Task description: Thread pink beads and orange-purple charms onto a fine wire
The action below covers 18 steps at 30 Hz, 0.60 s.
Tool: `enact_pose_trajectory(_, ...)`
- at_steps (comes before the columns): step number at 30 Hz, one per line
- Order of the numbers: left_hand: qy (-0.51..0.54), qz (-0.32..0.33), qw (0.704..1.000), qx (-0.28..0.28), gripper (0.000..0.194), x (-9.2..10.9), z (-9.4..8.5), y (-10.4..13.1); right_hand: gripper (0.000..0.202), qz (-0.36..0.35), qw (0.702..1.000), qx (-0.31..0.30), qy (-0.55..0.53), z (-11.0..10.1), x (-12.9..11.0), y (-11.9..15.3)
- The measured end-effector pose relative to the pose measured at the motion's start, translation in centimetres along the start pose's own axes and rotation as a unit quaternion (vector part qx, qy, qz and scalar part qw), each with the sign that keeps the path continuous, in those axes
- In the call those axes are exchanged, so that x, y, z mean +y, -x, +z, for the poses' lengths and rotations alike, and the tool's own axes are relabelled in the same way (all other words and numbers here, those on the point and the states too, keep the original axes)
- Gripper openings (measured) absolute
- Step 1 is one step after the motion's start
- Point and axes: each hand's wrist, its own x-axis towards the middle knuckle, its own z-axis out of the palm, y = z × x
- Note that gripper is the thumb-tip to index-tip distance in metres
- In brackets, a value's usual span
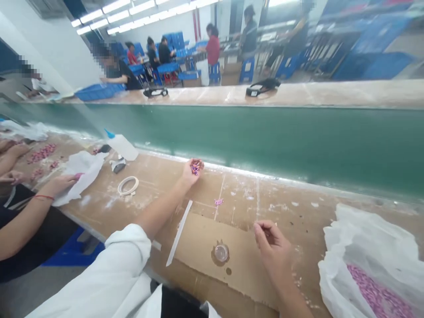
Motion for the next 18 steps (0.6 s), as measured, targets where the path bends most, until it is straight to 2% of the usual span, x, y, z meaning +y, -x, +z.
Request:
enact_pose_trajectory(3,-0.137,0.096,0.986,0.009,0.027,1.2,2.1,-4.9,0.038,-0.047,0.999,0.004,0.023,0.3,0.3,0.0)
enact_pose_trajectory(6,-0.283,0.160,0.945,-0.024,0.030,0.8,2.7,-7.4,0.035,-0.099,0.994,-0.015,0.052,0.6,0.7,0.1)
enact_pose_trajectory(10,-0.440,0.241,0.862,-0.068,0.029,-1.2,2.3,-8.4,0.031,-0.158,0.984,-0.032,0.073,0.5,0.7,0.3)
enact_pose_trajectory(13,-0.517,0.288,0.802,-0.076,0.037,-1.9,1.8,-8.7,0.028,-0.181,0.980,-0.029,0.084,0.5,0.2,0.5)
enact_pose_trajectory(15,-0.551,0.311,0.770,-0.076,0.044,-1.6,1.1,-9.1,0.027,-0.197,0.976,-0.015,0.090,0.5,-0.1,0.6)
enact_pose_trajectory(18,-0.580,0.344,0.735,-0.072,0.046,0.0,-0.4,-9.5,0.026,-0.224,0.969,-0.009,0.106,0.2,-0.4,0.9)
